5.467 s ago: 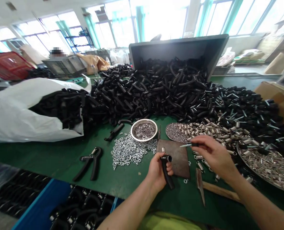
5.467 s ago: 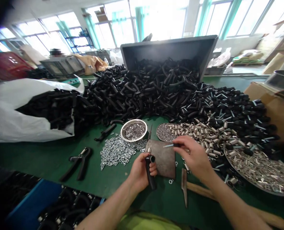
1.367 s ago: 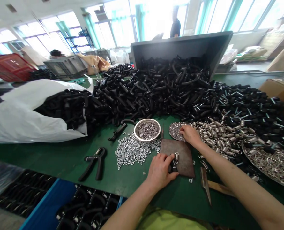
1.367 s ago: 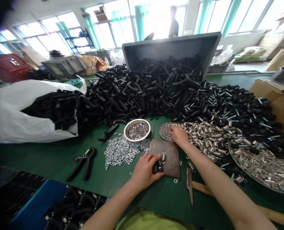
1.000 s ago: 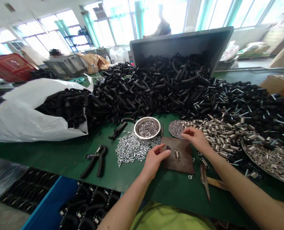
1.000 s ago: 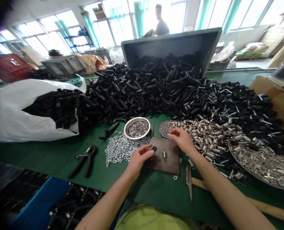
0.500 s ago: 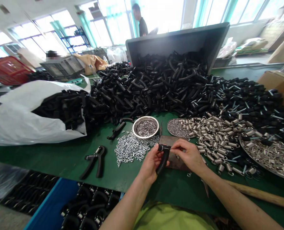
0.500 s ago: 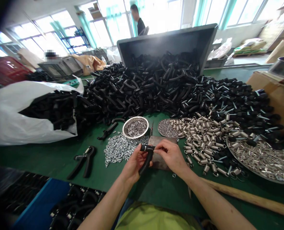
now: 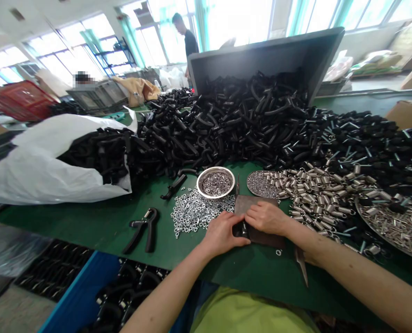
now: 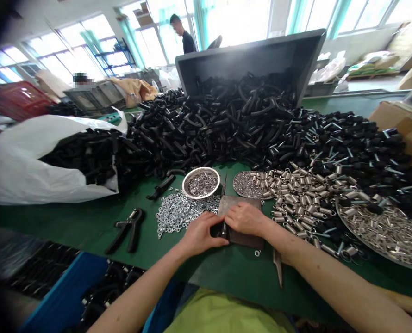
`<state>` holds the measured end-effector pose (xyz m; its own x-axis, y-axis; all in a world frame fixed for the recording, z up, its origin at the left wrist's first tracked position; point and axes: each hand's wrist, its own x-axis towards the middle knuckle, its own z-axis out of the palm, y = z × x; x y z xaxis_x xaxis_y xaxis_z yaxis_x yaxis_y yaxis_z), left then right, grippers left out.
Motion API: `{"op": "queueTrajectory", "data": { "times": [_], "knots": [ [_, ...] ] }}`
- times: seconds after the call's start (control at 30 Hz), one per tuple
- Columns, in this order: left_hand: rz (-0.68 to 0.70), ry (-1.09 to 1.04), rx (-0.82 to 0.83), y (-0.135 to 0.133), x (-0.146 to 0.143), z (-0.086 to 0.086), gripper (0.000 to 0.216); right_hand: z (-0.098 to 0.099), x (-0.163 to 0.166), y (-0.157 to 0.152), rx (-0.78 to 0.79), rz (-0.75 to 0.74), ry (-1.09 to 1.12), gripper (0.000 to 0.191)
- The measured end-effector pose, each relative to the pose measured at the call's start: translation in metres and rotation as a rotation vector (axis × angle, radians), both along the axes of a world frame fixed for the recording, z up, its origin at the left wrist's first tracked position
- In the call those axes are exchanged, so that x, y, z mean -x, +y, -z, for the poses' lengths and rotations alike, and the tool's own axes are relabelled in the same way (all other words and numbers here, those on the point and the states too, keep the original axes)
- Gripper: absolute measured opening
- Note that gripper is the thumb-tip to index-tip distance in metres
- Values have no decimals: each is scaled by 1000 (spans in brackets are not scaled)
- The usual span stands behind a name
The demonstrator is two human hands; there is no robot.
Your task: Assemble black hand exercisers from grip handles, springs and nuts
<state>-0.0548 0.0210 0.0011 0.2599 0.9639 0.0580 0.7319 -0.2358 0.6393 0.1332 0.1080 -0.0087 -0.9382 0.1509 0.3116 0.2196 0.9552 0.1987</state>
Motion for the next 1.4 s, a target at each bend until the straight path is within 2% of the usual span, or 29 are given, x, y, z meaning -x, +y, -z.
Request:
{"op": "queueTrajectory", "data": {
  "times": [0.07, 0.13, 0.23, 0.3, 0.4, 0.47, 0.53, 0.6, 0.67, 0.73, 0.83, 0.9, 0.97, 1.07, 1.13, 1.23, 1.3, 1.4],
  "knots": [
    [25, 106, -70, -6, -4, 3, 60, -10, -1, -1, -3, 16, -9, 21],
    [15, 138, -103, -11, -6, 7, 61, -24, -7, -7, 20, 93, -11, 19],
    [-35, 118, -101, -14, -7, 13, 64, -39, -33, -29, 123, 309, -18, 15],
    [-75, 99, -92, -15, -8, 16, 63, -39, -64, -50, 225, 469, -52, 13],
    [-113, 75, -85, -13, -8, 18, 60, -18, -121, -85, 338, 627, -89, 14],
    [-130, 67, -84, -12, -9, 19, 59, 4, -153, -104, 336, 696, -76, 18],
    [-140, 68, -84, -12, -9, 20, 59, 23, -174, -116, 336, 774, -53, 20],
    [-146, 71, -83, -12, -9, 21, 59, 31, -180, -122, 380, 840, -28, 22],
    [-147, 74, -80, -12, -9, 22, 59, 25, -173, -123, 460, 898, 2, 24],
    [-146, 80, -78, -11, -9, 22, 60, 6, -156, -120, 554, 926, 64, 28],
    [-148, 89, -68, -10, -9, 20, 61, -27, -113, -111, 679, 850, 259, 31],
    [-149, 91, -57, -9, -10, 18, 61, -39, -81, -102, 655, 792, 426, 34],
    [-149, 87, -49, -9, -10, 17, 62, -38, -54, -92, 593, 752, 457, 36],
    [-164, 76, -43, -9, -11, 17, 62, -32, -34, -82, 613, 728, 237, 33],
    [-168, 69, -43, -9, -11, 18, 62, -37, -31, -80, 621, 712, 183, 32],
    [-164, 66, -49, -9, -11, 19, 62, -52, -32, -84, 487, 707, 415, 33],
    [-165, 62, -52, -9, -11, 18, 61, -54, -32, -86, 406, 718, 471, 33],
    [-175, 50, -46, -9, -12, 16, 59, -37, -30, -86, 471, 732, 223, 30]
  ]
}}
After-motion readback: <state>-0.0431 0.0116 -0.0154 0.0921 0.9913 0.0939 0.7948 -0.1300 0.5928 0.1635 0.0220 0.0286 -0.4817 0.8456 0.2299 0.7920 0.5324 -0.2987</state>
